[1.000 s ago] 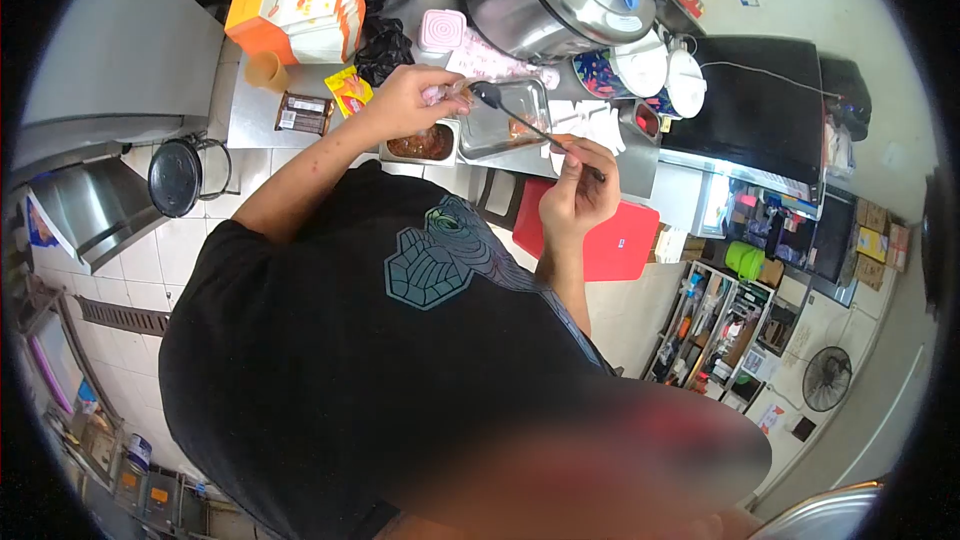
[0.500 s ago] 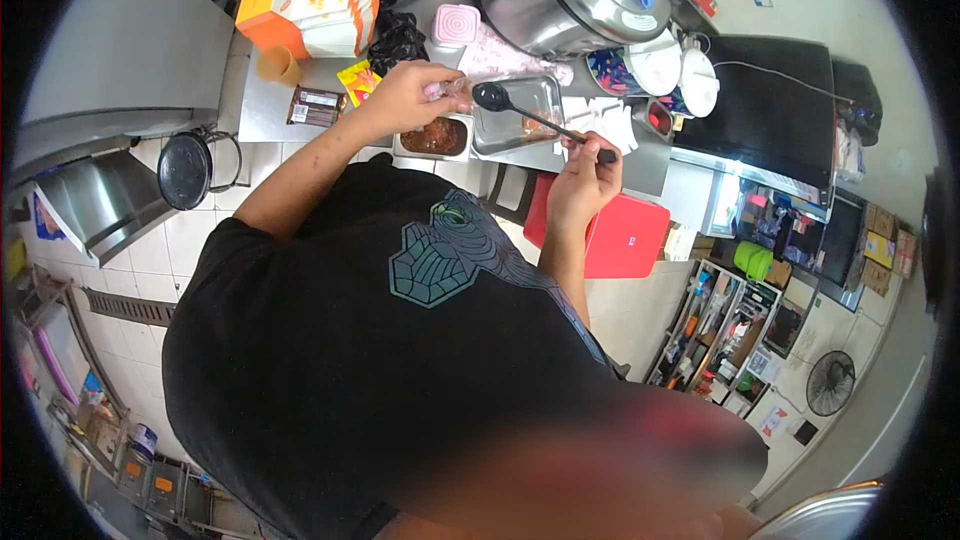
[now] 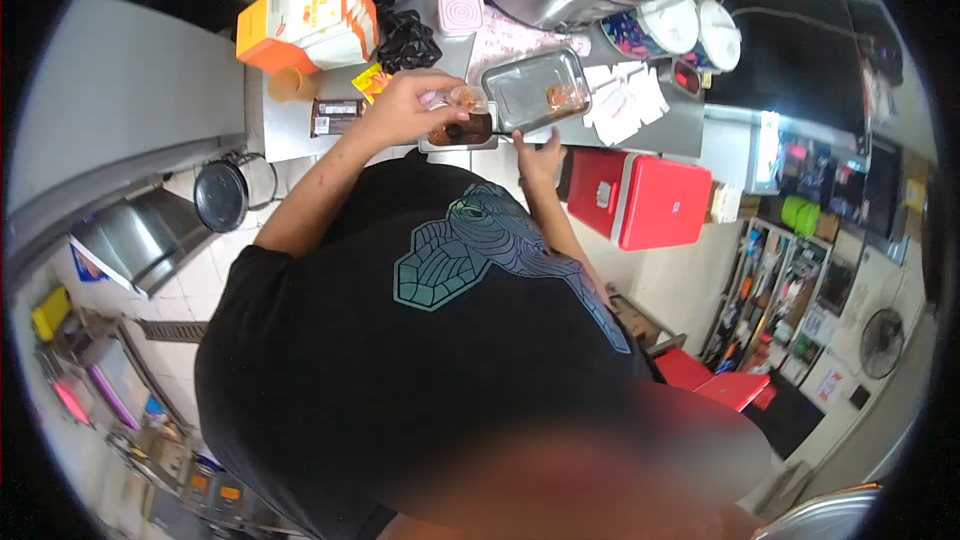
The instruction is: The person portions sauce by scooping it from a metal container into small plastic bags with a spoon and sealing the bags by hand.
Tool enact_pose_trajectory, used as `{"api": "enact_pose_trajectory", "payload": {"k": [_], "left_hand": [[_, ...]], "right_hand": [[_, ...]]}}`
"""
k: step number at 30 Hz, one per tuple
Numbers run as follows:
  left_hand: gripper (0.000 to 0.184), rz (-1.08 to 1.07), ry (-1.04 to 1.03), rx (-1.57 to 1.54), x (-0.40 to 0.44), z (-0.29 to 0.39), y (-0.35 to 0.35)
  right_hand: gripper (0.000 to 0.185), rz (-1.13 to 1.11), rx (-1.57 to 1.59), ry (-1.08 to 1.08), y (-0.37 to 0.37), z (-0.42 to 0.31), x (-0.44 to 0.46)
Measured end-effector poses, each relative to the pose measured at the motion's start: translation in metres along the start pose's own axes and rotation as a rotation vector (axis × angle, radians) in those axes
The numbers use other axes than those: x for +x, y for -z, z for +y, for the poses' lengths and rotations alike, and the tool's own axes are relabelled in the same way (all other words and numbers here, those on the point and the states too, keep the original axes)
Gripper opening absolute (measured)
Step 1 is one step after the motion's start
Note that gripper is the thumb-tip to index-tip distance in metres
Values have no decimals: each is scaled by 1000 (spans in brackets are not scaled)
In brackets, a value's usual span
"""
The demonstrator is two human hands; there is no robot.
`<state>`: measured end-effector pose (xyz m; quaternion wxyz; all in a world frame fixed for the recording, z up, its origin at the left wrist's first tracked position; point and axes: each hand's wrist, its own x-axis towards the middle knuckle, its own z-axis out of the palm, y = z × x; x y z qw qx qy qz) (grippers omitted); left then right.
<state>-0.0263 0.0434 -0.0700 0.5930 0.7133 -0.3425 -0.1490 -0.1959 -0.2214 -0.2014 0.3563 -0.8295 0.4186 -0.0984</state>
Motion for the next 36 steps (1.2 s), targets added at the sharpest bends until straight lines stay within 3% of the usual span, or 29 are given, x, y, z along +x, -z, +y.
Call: {"api": "enact_pose_trajectory", "payload": {"k": [1, 2, 4, 6, 9, 13, 18, 27, 30, 33, 36], "left_hand": [[40, -26, -37, 10, 5, 7, -3], [39, -51, -52, -4, 12, 6, -9], [38, -109, -78, -39, 15, 5, -26], [37, -174, -51, -79, 15, 12, -40], [36, -250, -1, -103, 17, 22, -58], [39, -407, 99, -119, 18, 15, -71], [47, -596, 296, -291, 23, 12, -84], [45, -656, 628, -640, 44, 41, -114], [39, -630, 550, -648, 45, 49, -139], [29, -458, 460, -513, 40, 61, -176], [22, -350, 317, -252, 38, 56, -223]], "right_hand": [[69, 26, -123, 141, 19, -24, -7], [54, -134, 4, 186, 43, -54, -11], [37, -584, 442, 9, 68, -72, -15], [30, -769, 905, -233, 96, -106, -39], [29, -833, 1111, -405, 101, -90, -48], [22, -837, 1233, -431, 98, -68, -57], [15, -804, 1227, -333, 115, -57, -64], [14, -545, 957, -118, 165, -49, -74], [13, -447, 974, -156, 184, -46, -78], [13, -279, 855, -185, 193, -32, -80], [15, 6, 582, -39, 193, -7, -74]]}}
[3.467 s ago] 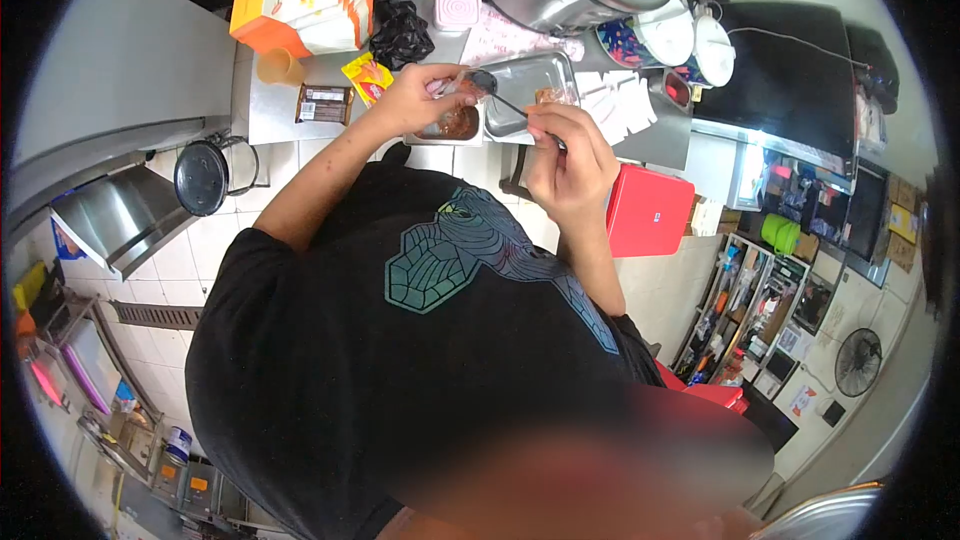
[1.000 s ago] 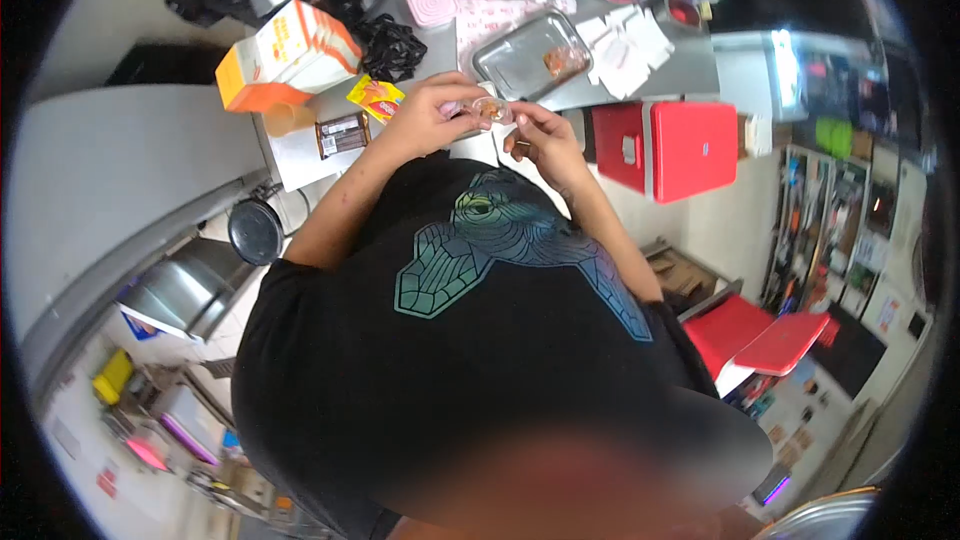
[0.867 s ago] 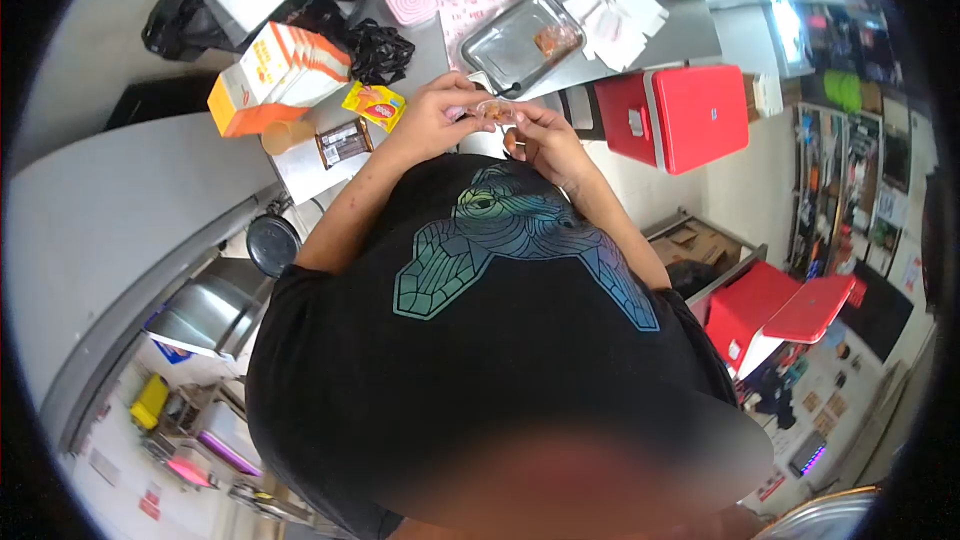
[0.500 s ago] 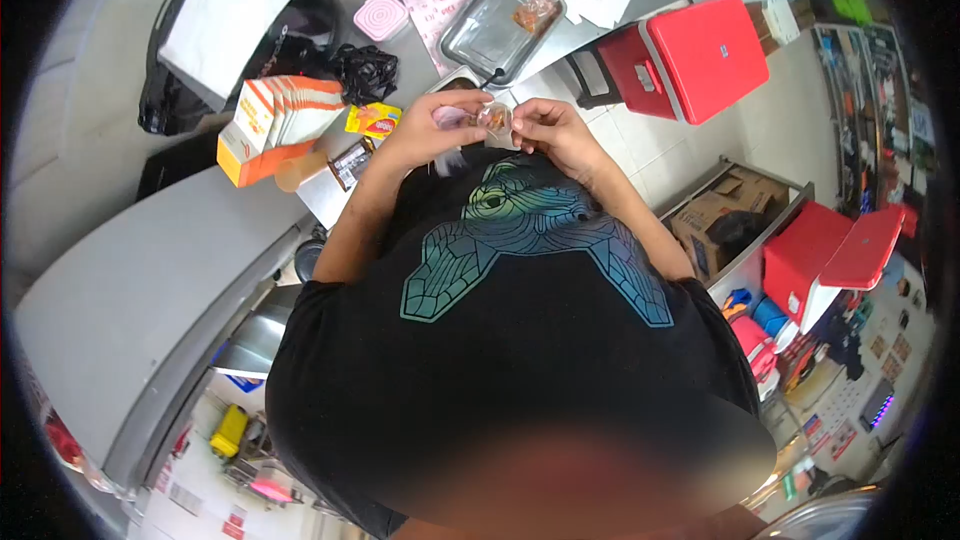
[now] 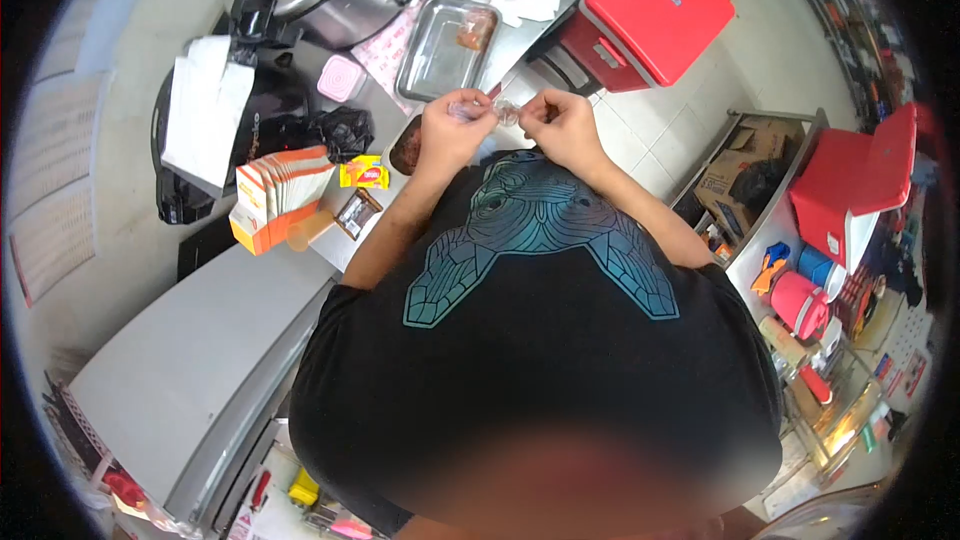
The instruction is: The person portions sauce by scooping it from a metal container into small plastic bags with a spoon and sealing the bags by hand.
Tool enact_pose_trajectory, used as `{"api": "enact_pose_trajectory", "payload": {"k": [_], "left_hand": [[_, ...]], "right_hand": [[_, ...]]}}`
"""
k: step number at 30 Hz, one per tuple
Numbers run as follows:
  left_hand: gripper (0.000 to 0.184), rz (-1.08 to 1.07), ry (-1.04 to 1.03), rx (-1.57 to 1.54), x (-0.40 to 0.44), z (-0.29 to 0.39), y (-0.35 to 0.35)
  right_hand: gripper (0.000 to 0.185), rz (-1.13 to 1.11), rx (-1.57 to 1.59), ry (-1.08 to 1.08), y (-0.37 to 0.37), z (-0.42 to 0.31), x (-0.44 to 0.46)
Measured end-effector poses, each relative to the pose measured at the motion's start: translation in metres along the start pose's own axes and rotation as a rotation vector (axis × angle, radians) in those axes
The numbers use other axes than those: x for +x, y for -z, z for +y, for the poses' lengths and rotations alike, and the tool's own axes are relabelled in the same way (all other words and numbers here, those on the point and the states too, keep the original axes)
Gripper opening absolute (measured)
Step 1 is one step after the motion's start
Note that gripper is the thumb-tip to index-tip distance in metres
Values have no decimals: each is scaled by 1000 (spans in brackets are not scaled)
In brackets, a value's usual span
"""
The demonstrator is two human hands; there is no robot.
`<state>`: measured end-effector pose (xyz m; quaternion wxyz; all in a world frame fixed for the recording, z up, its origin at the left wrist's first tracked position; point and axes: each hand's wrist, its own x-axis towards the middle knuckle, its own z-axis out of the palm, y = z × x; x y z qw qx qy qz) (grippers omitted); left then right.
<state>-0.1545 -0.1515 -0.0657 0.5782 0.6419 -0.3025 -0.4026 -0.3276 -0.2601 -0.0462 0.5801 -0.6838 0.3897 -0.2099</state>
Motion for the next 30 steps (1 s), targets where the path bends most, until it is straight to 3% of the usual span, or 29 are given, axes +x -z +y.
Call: {"api": "enact_pose_trajectory", "payload": {"k": [1, 4, 8, 10, 11, 12, 13, 14, 18, 19, 22, 23, 26, 30], "left_hand": [[14, 91, 31, 28, 0, 11, -18], [17, 144, -38, 333, 21, 3, -47], [22, 77, -146, 494, 41, 1, -77], [25, -151, -136, 301, 59, -39, -74], [27, -283, 16, 283, 62, -28, -75], [27, -350, 49, 80, 62, -28, -79], [28, -408, 97, 24, 70, -47, -78], [29, -384, 148, -19, 64, -26, -91], [37, -512, -293, 312, 60, 35, -133], [34, -543, -287, 406, 57, 56, -144], [25, -556, -658, 495, 65, 80, -181], [17, -542, -653, 522, 63, 93, -191], [13, -567, -931, 497, 74, 104, -215], [7, -637, -1005, 485, 74, 120, -247]], "right_hand": [[17, 92, -105, 45, 5, -1, 2], [17, 210, -232, 110, 26, 2, 14], [15, 305, -198, 132, 51, 15, 22], [12, 186, -71, -99, 78, 12, 18], [11, 234, -29, -73, 86, 31, 20], [10, 212, 45, -176, 101, 18, 13], [10, 237, 47, -155, 110, 26, 12], [11, 231, 161, -224, 123, 3, 2], [19, 304, 346, -244, 156, -11, -17], [20, 307, 373, -250, 163, -19, -22], [17, 315, 457, -172, 183, -16, -34], [16, 319, 484, -130, 190, -13, -38], [16, 407, 505, -53, 207, -13, -52], [11, 482, 419, 167, 225, 0, -68]]}}
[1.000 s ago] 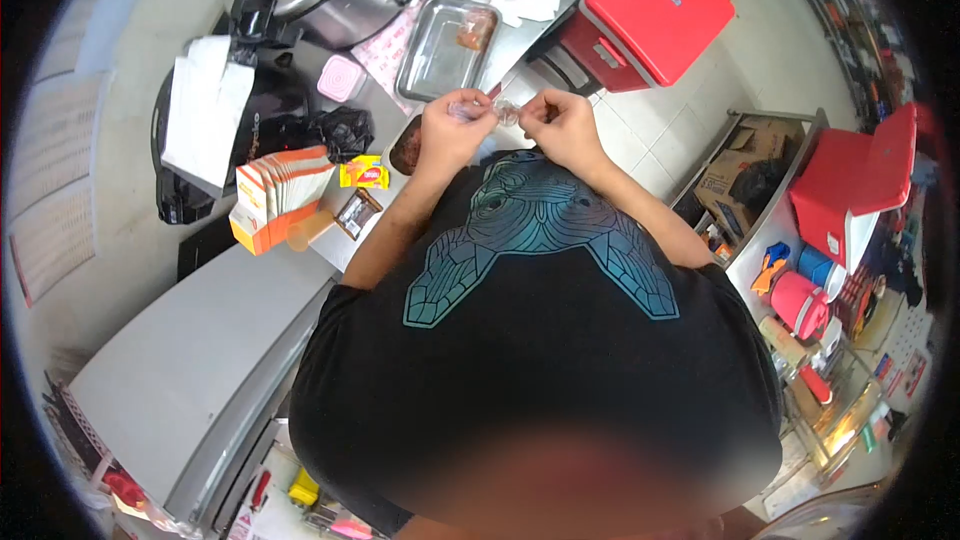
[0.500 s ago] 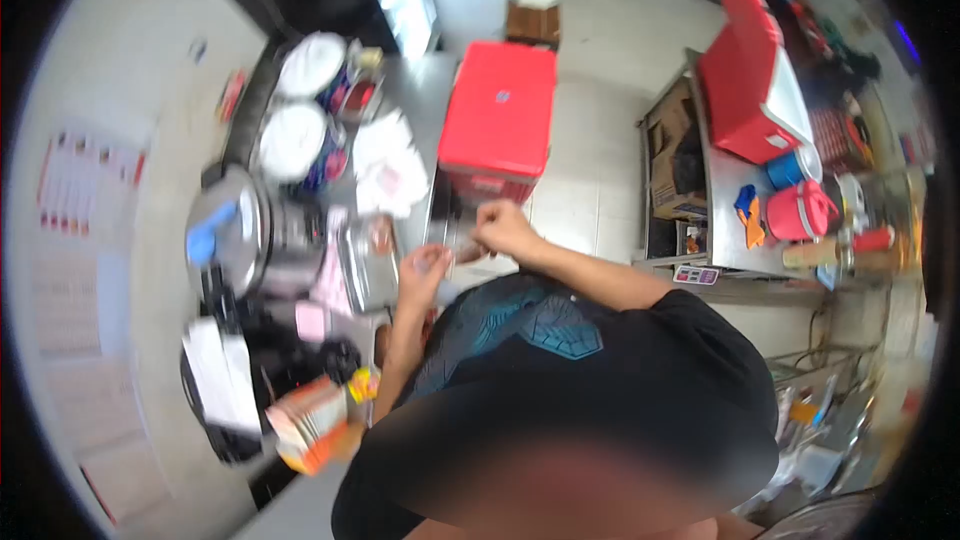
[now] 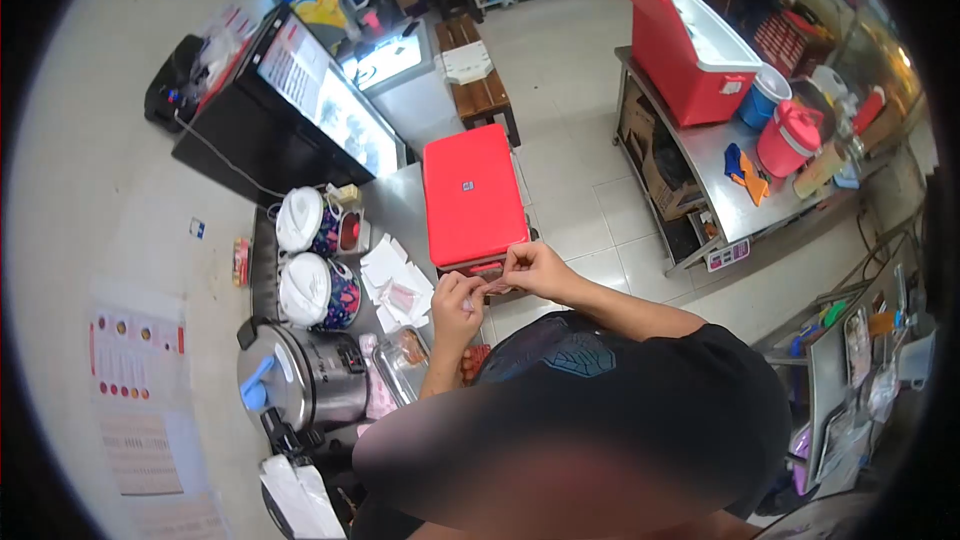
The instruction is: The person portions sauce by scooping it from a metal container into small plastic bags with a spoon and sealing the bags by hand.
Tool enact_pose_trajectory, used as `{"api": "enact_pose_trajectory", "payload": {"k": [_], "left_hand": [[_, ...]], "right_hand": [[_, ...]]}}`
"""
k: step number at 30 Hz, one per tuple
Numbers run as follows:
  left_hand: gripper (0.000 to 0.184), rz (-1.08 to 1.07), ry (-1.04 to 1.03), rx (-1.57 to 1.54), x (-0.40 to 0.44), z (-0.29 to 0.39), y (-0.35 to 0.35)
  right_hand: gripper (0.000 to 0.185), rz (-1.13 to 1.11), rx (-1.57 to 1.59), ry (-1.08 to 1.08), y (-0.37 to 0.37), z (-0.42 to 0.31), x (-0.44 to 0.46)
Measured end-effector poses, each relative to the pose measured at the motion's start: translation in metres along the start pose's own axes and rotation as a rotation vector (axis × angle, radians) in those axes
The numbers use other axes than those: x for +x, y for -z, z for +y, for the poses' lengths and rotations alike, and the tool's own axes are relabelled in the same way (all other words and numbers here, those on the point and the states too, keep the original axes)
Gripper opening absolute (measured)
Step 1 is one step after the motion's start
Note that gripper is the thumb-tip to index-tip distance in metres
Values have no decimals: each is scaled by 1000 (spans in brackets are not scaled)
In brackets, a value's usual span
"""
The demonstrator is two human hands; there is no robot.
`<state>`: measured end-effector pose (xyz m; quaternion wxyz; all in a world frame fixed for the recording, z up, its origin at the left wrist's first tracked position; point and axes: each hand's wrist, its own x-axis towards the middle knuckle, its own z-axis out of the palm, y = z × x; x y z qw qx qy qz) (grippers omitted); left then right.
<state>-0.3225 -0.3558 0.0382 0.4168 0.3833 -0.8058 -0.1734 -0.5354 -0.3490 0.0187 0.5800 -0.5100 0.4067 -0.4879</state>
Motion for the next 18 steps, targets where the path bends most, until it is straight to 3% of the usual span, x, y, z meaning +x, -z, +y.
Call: {"api": "enact_pose_trajectory", "payload": {"k": [1, 4, 5, 11, 14, 17, 18], "left_hand": [[6, -8, 107, -104, 2, 2, -4], [2, 30, 89, -154, 19, 11, -11], [3, 36, 33, -163, 22, 9, -14], [5, -109, 362, -440, 17, 4, -18], [7, -141, 409, -449, 13, 0, -16], [8, -2, 250, -450, 11, -6, -23], [7, -14, 308, -502, 10, -4, -24]], "right_hand": [[11, -70, 163, 161, 2, 1, -1], [19, -22, -188, 442, 9, -37, -14], [19, -52, -117, 393, 13, -21, -10], [11, 89, 57, 201, 23, -4, -11], [14, 210, -125, 245, 27, -12, -11], [13, 170, -261, 361, 32, -8, -6], [13, 160, -238, 358, 30, -10, -5]]}}
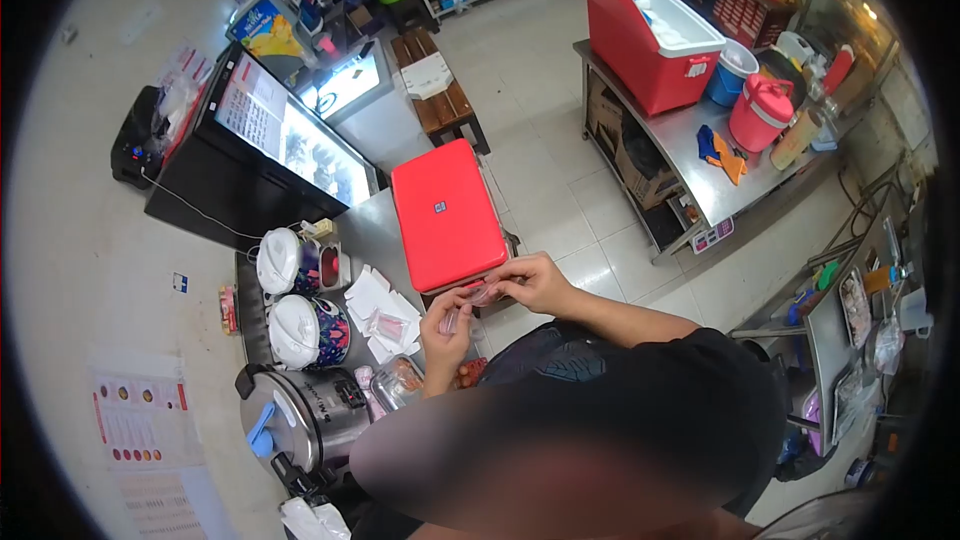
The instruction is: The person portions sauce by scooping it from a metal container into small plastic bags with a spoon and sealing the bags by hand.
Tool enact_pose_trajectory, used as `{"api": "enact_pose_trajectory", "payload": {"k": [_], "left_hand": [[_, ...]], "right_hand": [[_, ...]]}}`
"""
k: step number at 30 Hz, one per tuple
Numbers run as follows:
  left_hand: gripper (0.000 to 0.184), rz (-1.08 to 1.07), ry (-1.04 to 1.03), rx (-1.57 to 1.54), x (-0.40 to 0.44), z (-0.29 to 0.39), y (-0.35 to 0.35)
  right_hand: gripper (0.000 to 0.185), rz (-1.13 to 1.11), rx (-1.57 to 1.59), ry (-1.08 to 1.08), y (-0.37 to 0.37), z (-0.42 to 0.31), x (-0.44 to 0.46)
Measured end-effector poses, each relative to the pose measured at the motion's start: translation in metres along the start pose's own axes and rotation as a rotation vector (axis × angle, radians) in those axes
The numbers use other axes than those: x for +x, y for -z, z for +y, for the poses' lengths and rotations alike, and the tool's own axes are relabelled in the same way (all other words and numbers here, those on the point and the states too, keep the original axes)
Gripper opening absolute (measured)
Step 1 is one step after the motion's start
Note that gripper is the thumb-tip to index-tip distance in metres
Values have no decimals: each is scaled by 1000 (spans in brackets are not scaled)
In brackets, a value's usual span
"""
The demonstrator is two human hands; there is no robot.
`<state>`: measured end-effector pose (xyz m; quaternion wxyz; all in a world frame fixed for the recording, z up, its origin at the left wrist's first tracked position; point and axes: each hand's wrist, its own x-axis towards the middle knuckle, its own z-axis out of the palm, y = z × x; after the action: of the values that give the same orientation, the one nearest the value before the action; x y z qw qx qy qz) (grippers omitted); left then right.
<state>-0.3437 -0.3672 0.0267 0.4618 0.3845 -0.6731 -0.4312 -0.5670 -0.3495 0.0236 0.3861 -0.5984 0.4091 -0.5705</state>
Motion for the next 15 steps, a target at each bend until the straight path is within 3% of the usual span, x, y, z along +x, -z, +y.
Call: {"api": "enact_pose_trajectory", "payload": {"k": [2, 5, 15], "left_hand": [[7, -13, 113, -105, -2, 3, -3], [7, -109, 64, 88, -6, -13, 13], [9, 42, 36, 149, 5, -11, 2]], "right_hand": [[12, -10, 47, -7, -2, -5, 1], [10, -27, -3, 17, -6, -4, 5], [10, -1, -29, -37, -5, 4, 8]]}}
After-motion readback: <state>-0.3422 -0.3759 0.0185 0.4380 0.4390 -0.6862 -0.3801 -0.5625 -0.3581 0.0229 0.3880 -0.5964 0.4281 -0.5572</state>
